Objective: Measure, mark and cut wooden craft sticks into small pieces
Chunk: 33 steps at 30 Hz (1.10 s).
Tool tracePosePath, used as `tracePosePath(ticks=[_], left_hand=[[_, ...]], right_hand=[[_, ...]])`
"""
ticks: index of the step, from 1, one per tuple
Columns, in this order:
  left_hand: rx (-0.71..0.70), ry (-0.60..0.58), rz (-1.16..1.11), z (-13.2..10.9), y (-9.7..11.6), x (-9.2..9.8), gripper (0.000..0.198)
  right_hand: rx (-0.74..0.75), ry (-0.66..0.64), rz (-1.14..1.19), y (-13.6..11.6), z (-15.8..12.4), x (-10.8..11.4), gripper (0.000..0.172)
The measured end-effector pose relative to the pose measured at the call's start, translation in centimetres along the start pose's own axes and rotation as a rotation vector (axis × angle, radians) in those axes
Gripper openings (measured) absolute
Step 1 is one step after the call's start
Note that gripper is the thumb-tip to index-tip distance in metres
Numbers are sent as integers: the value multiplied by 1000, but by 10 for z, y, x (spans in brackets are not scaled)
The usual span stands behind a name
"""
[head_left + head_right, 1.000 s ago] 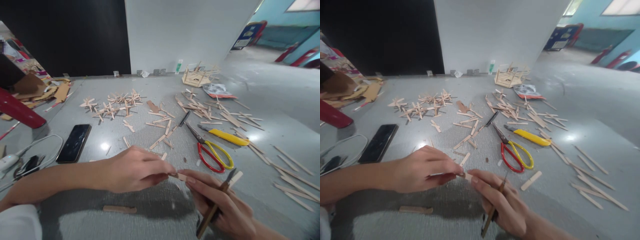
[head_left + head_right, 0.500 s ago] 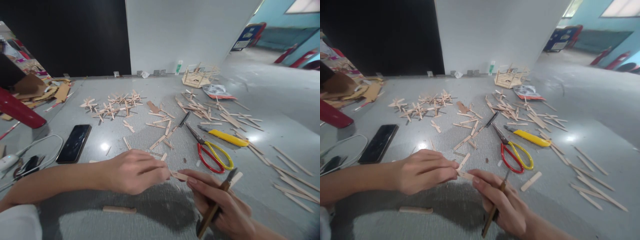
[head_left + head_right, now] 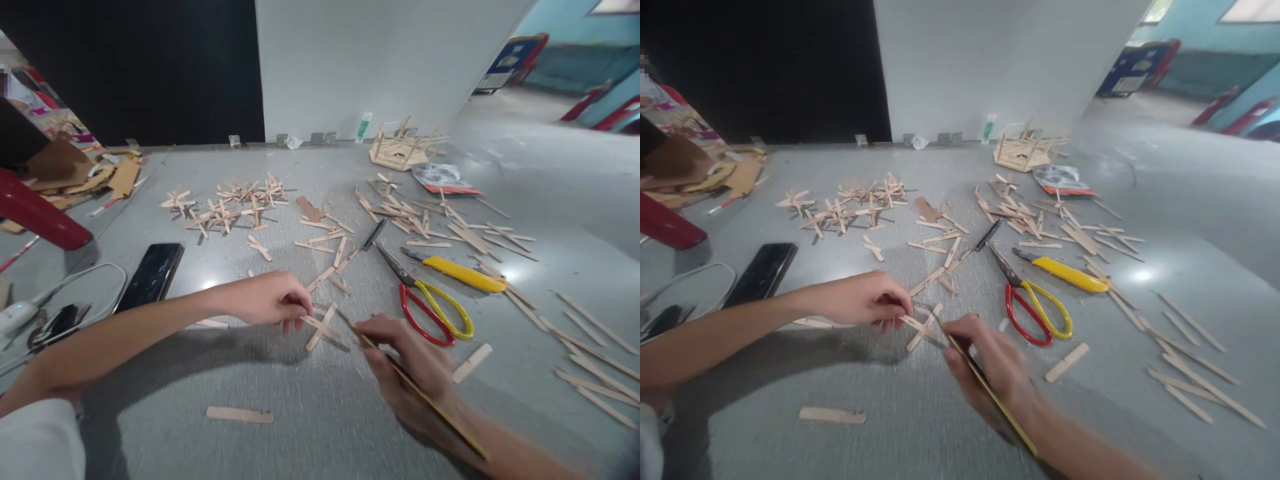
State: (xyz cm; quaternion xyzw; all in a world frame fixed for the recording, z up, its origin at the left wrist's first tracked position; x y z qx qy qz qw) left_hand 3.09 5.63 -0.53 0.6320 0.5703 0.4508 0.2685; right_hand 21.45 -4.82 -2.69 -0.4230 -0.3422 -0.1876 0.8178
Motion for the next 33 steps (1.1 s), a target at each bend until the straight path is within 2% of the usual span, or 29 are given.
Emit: tracePosePath(ticks=[5,9,12,14,16,19,24,27,29,33], left_hand=[[21,-65,-88,17,-28,0,16],[18,-64,-159,19,-33,-1,17],[-25,-91,-149,20,-32,-1,19],[-52,-97,-152,20,-33,-1,19],[-66,-99,-168,21,-34,-1,19],[-96,-105,-152,22,-34,-1,19],[-107,-126,-57,23,-34,0,22],[-124,-134,-26,23,-32,0,22],[-127,-120,-19,22,-31,0,21],[-112,-116,-26,21,-30,-1,21]], right_hand=[[2,-146,127,-6,11,-14,17],[-92,-162,195,-1,13,-19,7],[-189,-195,345,4,11,-22,11],[-198,-168,426,5,12,-21,12],[-124,-97,412,2,14,-16,9],[32,-23,264,-7,17,-8,3],[-25,-120,167,-8,12,-13,13],[99,-127,28,-17,9,-16,12],[177,-112,-9,-21,10,-20,18],[151,-151,82,-17,14,-27,16]])
Point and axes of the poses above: each hand's wrist, its own z-axis towards the middle knuckle, its own x-axis out of the back of the hand, y = z × x, the point moved 5 cm from there along z, towards the middle knuckle, and after that the axes turned 13 degrees about -y, right-handed, at the moved point
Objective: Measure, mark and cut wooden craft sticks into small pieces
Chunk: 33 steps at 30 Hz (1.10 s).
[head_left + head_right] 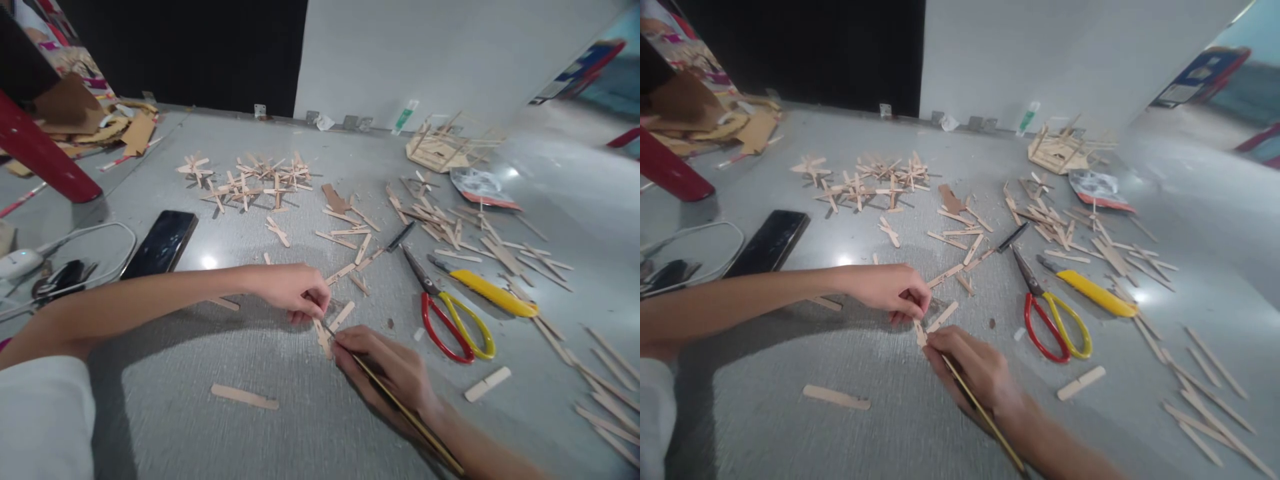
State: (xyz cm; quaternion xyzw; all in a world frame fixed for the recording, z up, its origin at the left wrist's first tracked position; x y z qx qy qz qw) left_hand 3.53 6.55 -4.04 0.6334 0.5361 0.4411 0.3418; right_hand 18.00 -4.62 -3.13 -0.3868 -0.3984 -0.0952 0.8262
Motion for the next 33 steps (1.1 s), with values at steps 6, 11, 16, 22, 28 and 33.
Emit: tracePosePath(ticks=[6,11,16,22,28,33], left_hand=[[32,-5,-5,1,0,-1,21],[38,1,-10,2,2,-1,23],[36,-4,-13,2,1,-1,23],[15,-2,0,1,-1,-1,23],[10,10,2,3,-2,-1,24],[33,22,14,2,1,-1,24]], right_hand=[[-103,-108,22,8,-2,-5,17],[-144,-159,74,13,-4,-10,22],[-142,-167,90,15,-3,-12,22],[-116,-184,98,11,1,-11,24],[-134,-206,83,14,4,-15,26],[-183,-210,112,20,3,-17,31]])
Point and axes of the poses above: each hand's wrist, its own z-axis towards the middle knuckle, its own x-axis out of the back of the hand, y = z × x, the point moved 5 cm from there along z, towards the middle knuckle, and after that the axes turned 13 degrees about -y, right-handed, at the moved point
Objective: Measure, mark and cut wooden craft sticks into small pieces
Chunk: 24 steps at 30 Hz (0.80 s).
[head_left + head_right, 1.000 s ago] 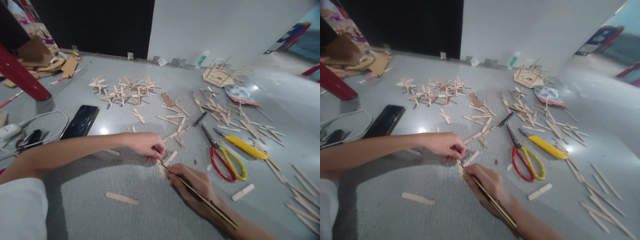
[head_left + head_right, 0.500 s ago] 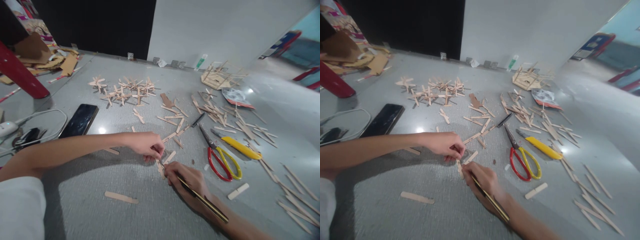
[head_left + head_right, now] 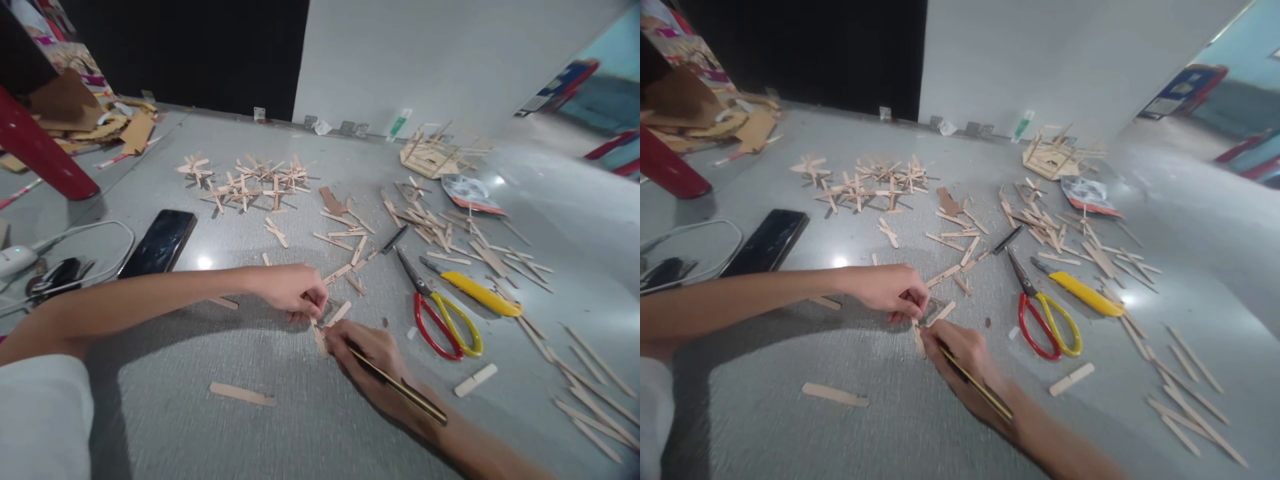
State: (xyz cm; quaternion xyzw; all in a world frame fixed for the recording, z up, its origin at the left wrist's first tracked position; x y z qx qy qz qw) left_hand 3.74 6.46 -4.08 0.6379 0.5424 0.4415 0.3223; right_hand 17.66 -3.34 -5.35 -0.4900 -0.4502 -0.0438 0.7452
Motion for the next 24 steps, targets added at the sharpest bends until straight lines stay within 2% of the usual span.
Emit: tracePosePath(ticks=[5,17,24], left_hand=[[-9,-12,-48,0,-2,0,24],[-9,-15,27,0,3,-2,23],[3,-22,62,-2,7,-3,24]], right_hand=[[-19,30,22,1,-4,1,30],[146,108,-189,-11,-9,-1,23],[126,119,-192,-13,-15,-1,22]])
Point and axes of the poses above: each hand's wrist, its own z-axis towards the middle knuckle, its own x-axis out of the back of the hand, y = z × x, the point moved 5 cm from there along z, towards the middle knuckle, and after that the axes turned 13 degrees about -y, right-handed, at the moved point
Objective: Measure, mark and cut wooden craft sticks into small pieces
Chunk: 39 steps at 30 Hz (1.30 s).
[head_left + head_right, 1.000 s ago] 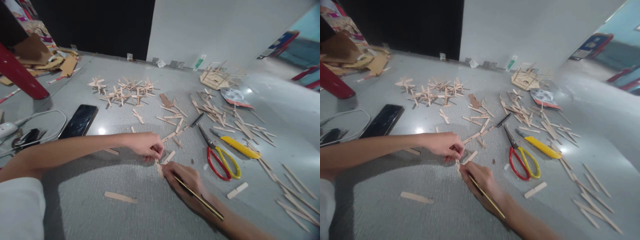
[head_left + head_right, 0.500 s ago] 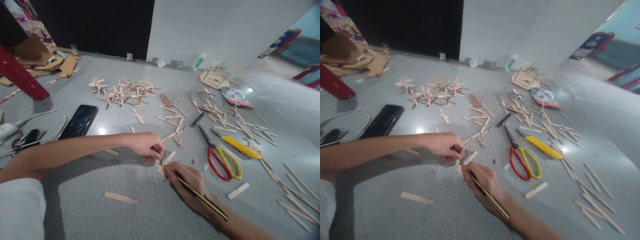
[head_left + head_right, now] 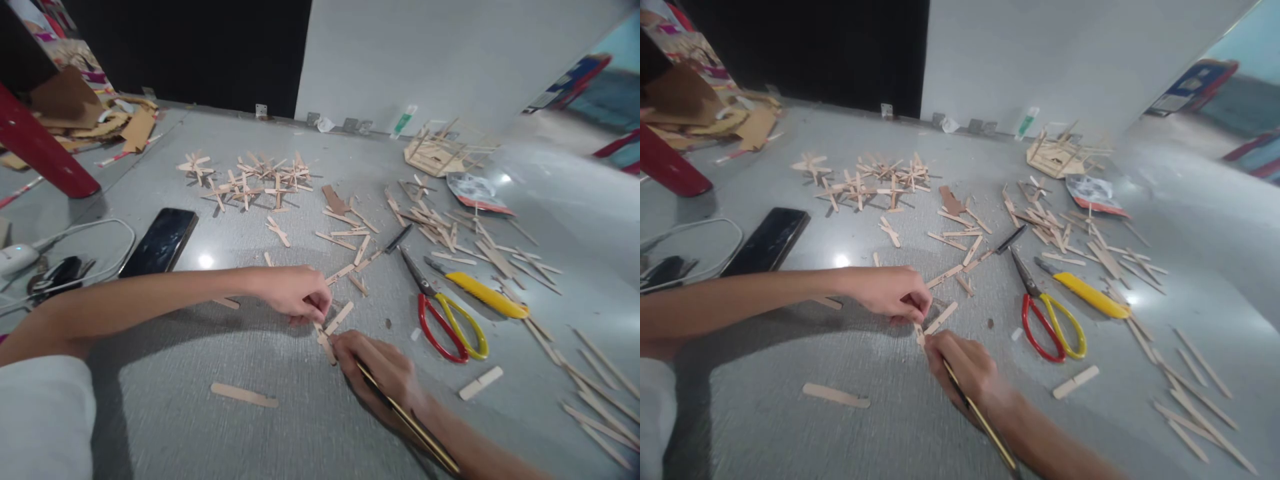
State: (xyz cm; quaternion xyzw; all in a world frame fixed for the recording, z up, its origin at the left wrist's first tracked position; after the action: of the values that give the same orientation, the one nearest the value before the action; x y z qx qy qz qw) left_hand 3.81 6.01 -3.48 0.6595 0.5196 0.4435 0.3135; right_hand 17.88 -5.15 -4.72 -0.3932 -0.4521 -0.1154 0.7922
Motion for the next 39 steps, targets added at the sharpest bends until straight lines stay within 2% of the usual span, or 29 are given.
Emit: tracePosePath(ticks=[5,23,31,36,39], left_hand=[[-1,-2,-6,2,-2,0,24],[0,8,-35,2,-4,-1,24],[-11,19,-4,2,-6,-1,22],[-20,21,-25,3,-6,-1,24],[-23,25,-29,2,-6,0,24]], right_hand=[[-13,19,-16,1,-2,1,24],[34,-53,-5,-5,10,3,20],[95,-116,-54,-10,18,2,27],[51,-24,-75,-4,9,0,27],[53,-19,-52,-2,5,-2,24]])
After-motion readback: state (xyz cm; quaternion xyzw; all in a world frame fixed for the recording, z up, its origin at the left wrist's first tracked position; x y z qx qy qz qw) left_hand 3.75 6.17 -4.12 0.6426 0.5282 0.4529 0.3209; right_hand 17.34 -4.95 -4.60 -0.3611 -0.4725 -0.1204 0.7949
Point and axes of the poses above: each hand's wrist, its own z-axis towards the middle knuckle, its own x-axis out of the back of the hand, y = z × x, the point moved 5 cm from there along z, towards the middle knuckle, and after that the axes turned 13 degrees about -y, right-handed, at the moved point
